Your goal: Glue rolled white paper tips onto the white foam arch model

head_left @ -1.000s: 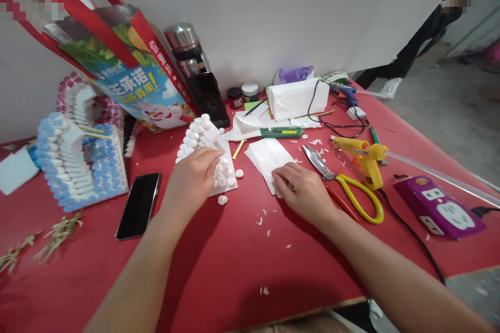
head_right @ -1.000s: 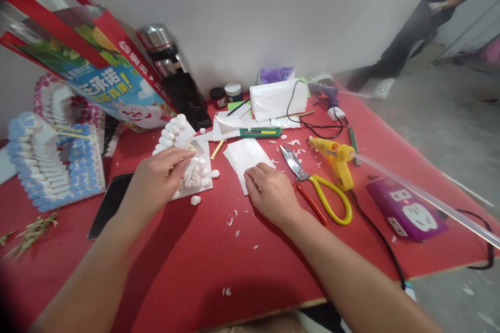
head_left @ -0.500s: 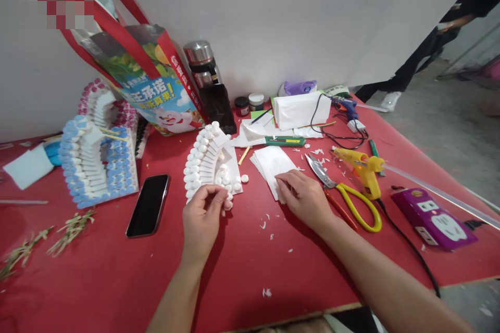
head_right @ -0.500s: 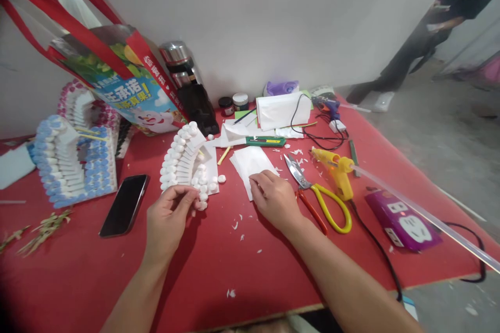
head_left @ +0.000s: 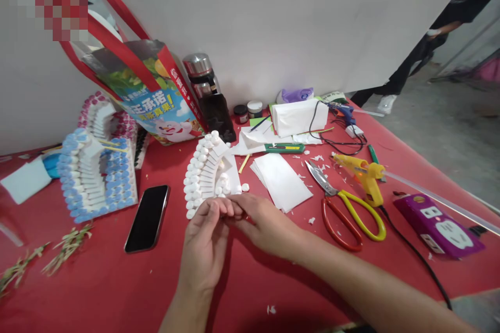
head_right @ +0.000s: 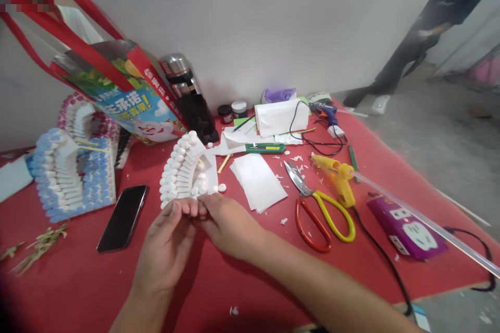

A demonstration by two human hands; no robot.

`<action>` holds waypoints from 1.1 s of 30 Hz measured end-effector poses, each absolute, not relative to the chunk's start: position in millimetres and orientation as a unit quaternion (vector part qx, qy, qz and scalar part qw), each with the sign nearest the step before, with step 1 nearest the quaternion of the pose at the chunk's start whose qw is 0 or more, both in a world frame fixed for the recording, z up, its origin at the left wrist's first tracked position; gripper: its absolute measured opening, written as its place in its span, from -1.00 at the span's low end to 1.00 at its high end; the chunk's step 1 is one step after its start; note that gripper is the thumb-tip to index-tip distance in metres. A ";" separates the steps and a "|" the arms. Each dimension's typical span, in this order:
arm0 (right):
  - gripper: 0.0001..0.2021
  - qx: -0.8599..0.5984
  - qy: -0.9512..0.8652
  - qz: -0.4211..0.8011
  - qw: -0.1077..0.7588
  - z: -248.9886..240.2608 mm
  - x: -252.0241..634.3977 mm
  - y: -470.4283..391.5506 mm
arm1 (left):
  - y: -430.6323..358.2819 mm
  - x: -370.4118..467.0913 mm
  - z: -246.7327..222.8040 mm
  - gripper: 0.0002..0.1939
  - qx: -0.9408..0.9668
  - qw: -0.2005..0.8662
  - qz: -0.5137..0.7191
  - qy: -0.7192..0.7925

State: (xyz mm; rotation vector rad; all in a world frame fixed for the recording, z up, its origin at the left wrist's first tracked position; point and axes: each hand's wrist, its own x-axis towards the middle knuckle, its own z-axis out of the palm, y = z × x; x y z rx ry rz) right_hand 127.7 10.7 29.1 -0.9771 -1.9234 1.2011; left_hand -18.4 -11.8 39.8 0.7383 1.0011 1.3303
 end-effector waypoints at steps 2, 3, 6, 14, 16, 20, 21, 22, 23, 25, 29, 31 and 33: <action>-0.84 -0.377 -0.745 0.446 0.322 22.2 125.8 18.5 | -14.5 -24.0 45.0 -0.81 0.360 0.583 0.585 0.434; -0.79 -0.374 -0.747 0.445 0.323 19.5 125.5 21.4 | -16.4 -27.8 48.7 -0.82 0.378 0.564 0.592 0.436; -0.63 -0.369 -0.739 0.450 0.337 17.4 125.1 27.1 | -25.7 -41.1 62.6 -0.72 0.410 0.497 0.616 0.453; -0.57 -0.396 -0.704 0.489 0.330 29.7 125.6 42.8 | -59.1 -54.6 96.1 -0.82 0.346 0.374 0.662 0.550; -0.60 -0.382 -0.707 0.505 0.315 32.4 124.2 45.4 | -57.6 -50.1 94.4 -0.87 0.329 0.354 0.650 0.587; -0.62 -0.361 -0.687 0.530 0.341 41.8 122.6 45.0 | -44.4 -45.4 72.5 -0.65 0.370 0.413 0.599 0.577; -0.59 -0.358 -0.668 0.550 0.351 44.7 123.0 44.3 | -41.0 -45.5 65.6 -0.58 0.377 0.435 0.579 0.577; -0.57 -0.352 -0.648 0.571 0.360 47.5 123.5 43.6 | -37.9 -45.5 59.2 -0.49 0.384 0.458 0.562 0.572; -0.56 -0.341 -0.633 0.589 0.369 50.0 123.9 43.0 | -34.9 -45.3 53.5 -0.40 0.391 0.483 0.545 0.563; -0.59 -0.312 -0.622 0.610 0.381 53.8 123.5 42.5 | -29.2 -43.1 44.9 -0.27 0.411 0.538 0.506 0.534; -0.66 -0.297 -0.593 0.642 0.384 58.8 120.8 41.5 | -17.8 -36.9 33.2 -0.63 0.473 0.556 0.452 0.513; -0.68 -0.306 -0.562 0.641 0.424 63.3 126.1 39.1 | -14.7 -38.7 26.8 -0.80 0.509 0.496 0.440 0.548; -0.69 -0.323 -0.530 0.610 0.492 69.7 140.3 34.5 | -15.0 -45.5 20.3 -0.76 0.525 0.437 0.438 0.584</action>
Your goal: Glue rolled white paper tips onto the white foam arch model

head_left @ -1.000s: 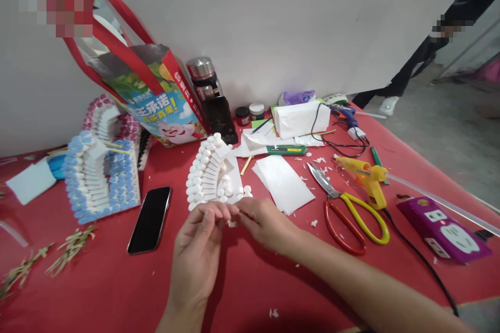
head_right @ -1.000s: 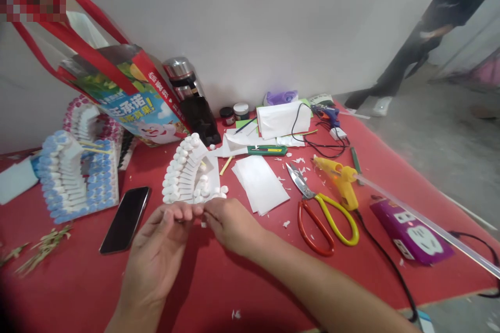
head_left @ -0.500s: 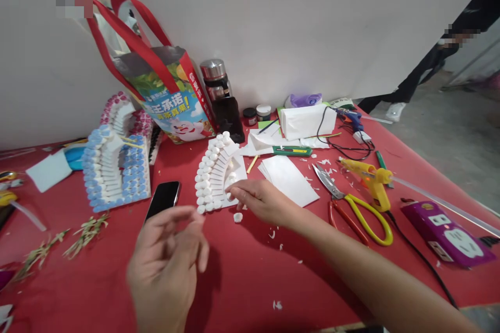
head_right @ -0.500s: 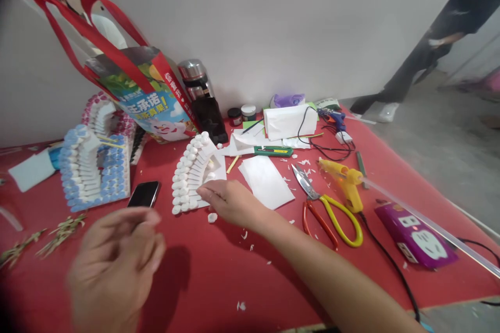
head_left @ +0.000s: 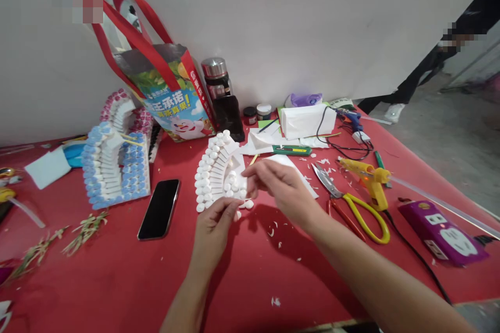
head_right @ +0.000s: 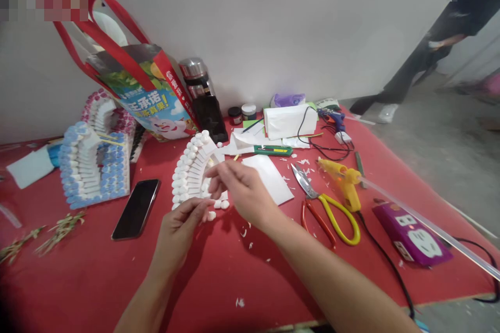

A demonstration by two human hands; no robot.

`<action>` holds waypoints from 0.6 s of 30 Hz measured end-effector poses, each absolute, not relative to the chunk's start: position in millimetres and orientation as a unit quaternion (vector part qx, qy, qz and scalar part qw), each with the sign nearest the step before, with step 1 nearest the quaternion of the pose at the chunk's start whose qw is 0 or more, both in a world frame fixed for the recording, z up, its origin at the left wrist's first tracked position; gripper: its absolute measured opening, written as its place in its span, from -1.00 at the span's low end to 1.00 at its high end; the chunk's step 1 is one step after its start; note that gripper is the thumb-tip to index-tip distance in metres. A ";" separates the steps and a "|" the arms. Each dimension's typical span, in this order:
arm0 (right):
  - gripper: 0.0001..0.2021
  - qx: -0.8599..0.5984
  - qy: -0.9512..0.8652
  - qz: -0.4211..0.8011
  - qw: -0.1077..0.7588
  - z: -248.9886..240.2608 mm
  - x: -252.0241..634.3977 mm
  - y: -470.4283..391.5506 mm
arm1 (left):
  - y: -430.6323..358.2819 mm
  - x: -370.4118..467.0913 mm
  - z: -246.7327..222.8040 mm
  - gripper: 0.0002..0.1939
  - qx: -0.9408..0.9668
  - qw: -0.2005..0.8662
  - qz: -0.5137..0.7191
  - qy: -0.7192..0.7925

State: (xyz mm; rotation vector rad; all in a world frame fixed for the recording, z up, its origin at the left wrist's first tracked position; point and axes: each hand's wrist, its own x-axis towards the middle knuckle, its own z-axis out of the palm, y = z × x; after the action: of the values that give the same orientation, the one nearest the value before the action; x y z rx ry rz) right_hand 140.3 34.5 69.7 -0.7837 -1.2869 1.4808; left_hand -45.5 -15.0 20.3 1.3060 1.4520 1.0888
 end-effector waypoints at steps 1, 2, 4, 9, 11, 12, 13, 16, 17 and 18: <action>-0.70 -0.339 -0.519 0.586 0.522 72.9 150.3 31.2 | -16.6 -50.2 17.6 -0.75 0.524 0.415 0.446 0.595; -0.71 -0.362 -0.516 0.553 0.545 75.3 161.4 27.3 | -19.0 -55.2 15.7 -0.76 0.523 0.398 0.457 0.599; -0.77 -0.418 -0.540 0.479 0.551 75.9 183.5 17.4 | -25.3 -64.3 15.2 -0.79 0.530 0.372 0.480 0.592; -0.78 -0.462 -0.545 0.556 0.424 51.3 212.5 -15.5 | -40.8 -71.0 24.9 -0.60 0.556 0.429 0.457 0.546; -0.75 -0.467 -0.535 0.594 0.379 40.6 215.3 -26.8 | -43.3 -69.0 26.3 -0.58 0.583 0.445 0.427 0.529; -0.74 -0.474 -0.534 0.596 0.368 37.1 216.3 -30.4 | -43.1 -67.9 26.0 -0.57 0.604 0.430 0.414 0.528; -0.73 -0.482 -0.535 0.590 0.366 35.1 217.6 -32.5 | -42.1 -67.0 25.2 -0.57 0.626 0.404 0.404 0.531; -0.72 -0.498 -0.537 0.566 0.379 36.9 223.8 -32.3 | -36.5 -65.9 24.9 -0.47 0.672 0.327 0.375 0.549; -0.72 -0.499 -0.539 0.563 0.380 39.6 227.1 -32.6 | -35.5 -66.7 27.1 -0.44 0.676 0.318 0.368 0.554; -0.73 -0.497 -0.541 0.566 0.374 42.9 231.0 -34.7 | -35.8 -68.5 30.7 -0.45 0.680 0.318 0.363 0.552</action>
State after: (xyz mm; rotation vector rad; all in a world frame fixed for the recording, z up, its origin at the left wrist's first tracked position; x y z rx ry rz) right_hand 231.0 -34.7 42.9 -1.2726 -1.3859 1.4502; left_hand -68.5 -35.8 30.7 1.7887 1.4532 0.9558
